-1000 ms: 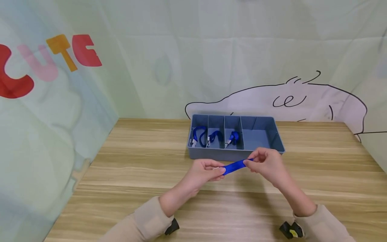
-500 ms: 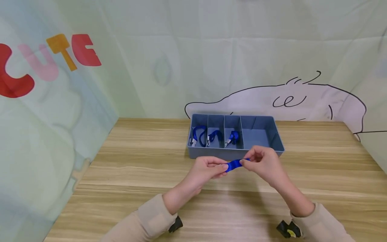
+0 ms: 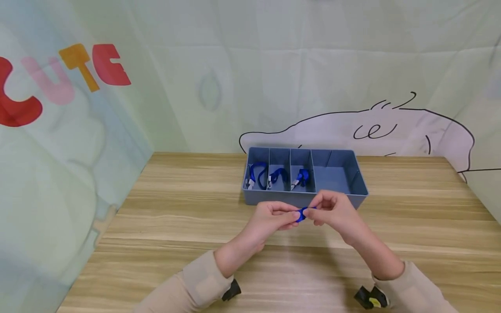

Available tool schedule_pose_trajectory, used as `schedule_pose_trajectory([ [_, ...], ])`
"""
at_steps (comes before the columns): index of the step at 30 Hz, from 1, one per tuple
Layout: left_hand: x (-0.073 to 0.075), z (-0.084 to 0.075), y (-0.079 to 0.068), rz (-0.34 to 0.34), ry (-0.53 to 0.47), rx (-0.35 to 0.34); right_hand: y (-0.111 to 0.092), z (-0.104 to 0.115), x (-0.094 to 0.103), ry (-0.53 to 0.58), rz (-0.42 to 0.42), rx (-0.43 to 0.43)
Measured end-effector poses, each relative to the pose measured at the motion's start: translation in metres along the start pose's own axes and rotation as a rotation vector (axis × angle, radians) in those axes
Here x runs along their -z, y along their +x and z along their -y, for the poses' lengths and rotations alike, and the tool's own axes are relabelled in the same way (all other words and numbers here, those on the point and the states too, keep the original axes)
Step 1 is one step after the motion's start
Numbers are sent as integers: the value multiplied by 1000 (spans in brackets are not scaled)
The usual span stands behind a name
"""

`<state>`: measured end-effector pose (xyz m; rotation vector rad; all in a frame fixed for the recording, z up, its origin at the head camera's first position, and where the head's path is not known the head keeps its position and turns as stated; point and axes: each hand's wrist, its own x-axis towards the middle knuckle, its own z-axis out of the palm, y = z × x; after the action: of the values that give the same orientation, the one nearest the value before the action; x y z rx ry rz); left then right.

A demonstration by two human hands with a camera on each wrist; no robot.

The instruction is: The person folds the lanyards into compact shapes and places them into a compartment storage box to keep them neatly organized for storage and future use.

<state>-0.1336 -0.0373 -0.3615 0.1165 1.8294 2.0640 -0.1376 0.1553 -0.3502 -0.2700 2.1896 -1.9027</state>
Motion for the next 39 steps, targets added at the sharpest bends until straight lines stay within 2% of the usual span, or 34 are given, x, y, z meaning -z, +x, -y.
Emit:
schedule_pose_trajectory([
  [8, -1, 2, -2, 19, -12, -31, -1, -4, -1, 14, 68, 9],
  [13, 0, 1, -1, 18, -8, -36, -2, -6, 0, 13, 73, 77],
  [18, 0, 0, -1, 42, -35, -35, -4, -6, 1, 27, 58, 64],
  [21, 0, -1, -2, 59, -49, -41, -4, -5, -2, -50, 11, 80],
  [26, 1, -2, -2, 48, -61, -39, -1, -8, -7, -230, -81, 168],
  [31, 2, -2, -1, 26, -34, -11, 1, -11, -8, -331, -102, 228],
  [34, 4, -1, -1, 44, 3, -23, 3, -12, -5, -307, -52, 175],
  [39, 10, -2, -2, 99, 137, -99, 5, -10, 3, -99, 103, -23],
])
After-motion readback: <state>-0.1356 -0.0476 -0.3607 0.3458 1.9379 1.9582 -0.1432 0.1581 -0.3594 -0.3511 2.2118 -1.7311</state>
